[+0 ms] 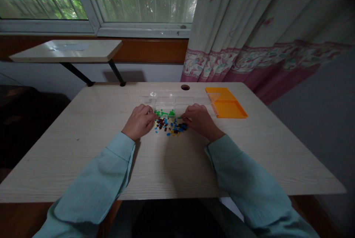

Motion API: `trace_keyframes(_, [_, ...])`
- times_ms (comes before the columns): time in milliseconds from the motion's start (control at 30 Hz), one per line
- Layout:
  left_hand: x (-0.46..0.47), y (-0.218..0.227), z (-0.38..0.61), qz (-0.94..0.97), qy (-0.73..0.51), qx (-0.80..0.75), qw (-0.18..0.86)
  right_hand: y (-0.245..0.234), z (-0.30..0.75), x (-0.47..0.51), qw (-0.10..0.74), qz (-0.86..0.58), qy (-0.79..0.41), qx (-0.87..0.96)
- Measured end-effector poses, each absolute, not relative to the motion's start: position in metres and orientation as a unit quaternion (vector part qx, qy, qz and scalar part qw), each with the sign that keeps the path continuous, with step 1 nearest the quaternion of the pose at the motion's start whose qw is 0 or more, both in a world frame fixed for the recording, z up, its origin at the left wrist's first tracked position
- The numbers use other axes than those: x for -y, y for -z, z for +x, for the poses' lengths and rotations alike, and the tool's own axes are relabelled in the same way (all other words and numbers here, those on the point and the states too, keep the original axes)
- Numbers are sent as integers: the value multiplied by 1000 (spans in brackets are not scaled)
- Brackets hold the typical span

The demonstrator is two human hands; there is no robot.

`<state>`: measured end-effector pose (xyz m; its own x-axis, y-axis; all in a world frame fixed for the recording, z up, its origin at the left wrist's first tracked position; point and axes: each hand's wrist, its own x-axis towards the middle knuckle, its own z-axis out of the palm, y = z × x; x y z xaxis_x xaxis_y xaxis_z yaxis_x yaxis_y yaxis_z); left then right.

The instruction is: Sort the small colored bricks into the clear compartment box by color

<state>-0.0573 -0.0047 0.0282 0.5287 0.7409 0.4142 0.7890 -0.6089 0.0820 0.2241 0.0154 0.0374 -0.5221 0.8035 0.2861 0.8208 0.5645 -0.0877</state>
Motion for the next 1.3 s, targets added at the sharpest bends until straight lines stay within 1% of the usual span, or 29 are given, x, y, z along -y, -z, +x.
trace_keyframes(267, [8,-24,-42,-877,230,420,23,-37,219,-15,95,-473,17,876])
trace_keyframes(633, [12,-14,2,-860,258,441,14,-45,214,-11,69,-488,26,870])
trace_keyframes(900, [12,-15,24,-847,241,473,22,-44,213,-11,39,-498,36,865])
trace_keyframes(1167, [13,-17,23,-848,230,476,27,-43,214,-10,66,-496,33,865])
trace_keyframes(1300, [15,-19,21,-849,224,479,21,-43,214,-11,62,-496,33,865])
